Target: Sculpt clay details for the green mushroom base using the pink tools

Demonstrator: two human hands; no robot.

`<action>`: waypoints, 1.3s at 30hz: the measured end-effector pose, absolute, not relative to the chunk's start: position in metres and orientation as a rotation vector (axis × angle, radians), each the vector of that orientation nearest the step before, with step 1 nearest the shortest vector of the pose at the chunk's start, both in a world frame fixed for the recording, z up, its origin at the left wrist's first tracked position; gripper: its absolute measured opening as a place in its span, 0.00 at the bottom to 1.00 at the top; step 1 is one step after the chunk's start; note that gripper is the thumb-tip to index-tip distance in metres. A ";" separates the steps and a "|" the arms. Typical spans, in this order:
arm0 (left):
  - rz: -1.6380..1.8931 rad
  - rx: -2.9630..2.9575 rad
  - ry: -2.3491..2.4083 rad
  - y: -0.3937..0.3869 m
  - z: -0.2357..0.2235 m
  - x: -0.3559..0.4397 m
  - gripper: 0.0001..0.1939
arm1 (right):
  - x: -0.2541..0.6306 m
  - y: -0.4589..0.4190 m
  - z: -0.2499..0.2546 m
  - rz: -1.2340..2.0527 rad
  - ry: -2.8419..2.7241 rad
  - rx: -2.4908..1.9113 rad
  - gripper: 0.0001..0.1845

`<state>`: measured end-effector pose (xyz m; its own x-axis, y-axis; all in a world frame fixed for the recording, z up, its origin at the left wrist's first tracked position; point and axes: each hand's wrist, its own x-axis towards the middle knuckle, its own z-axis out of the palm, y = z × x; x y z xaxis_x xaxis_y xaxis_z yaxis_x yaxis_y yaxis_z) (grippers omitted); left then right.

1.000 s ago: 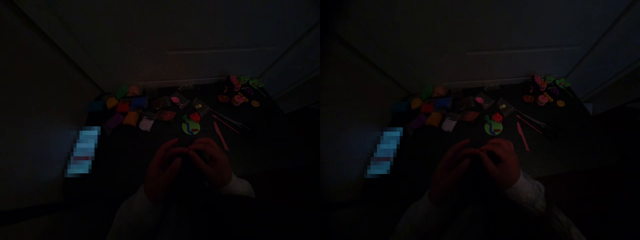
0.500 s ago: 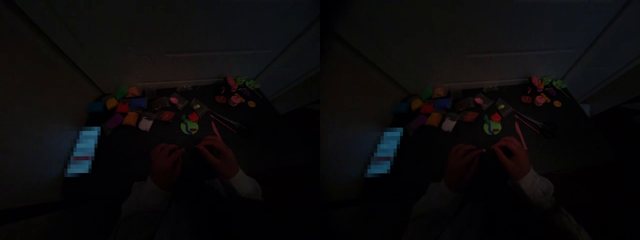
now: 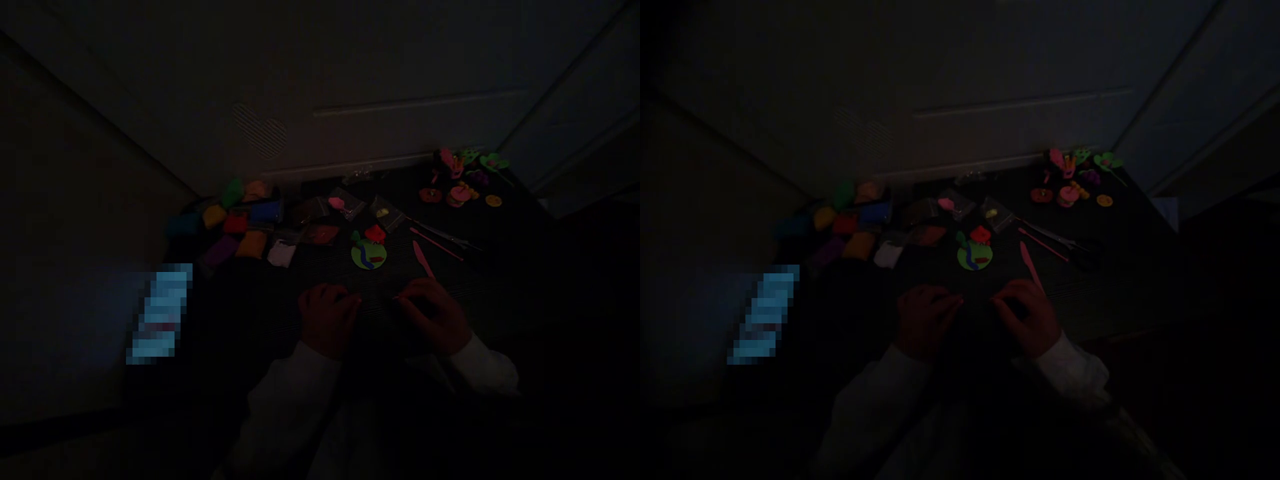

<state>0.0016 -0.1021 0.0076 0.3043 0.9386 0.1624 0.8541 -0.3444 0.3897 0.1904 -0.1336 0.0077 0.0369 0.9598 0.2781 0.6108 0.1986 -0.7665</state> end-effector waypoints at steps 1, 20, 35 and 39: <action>0.535 2.340 1.640 -0.101 0.008 0.001 0.06 | 0.191 -0.134 0.007 0.545 -1.663 -1.499 0.06; 0.499 2.353 1.630 -0.096 0.014 -0.006 0.07 | 0.190 -0.132 0.008 0.582 -1.652 -1.504 0.06; 0.845 2.351 1.529 -0.108 0.005 -0.015 0.08 | 0.169 -0.105 0.012 0.649 -1.974 -1.646 0.06; 0.984 2.082 1.325 -0.108 0.023 -0.014 0.17 | 0.174 -0.104 0.012 0.689 -1.946 -1.627 0.07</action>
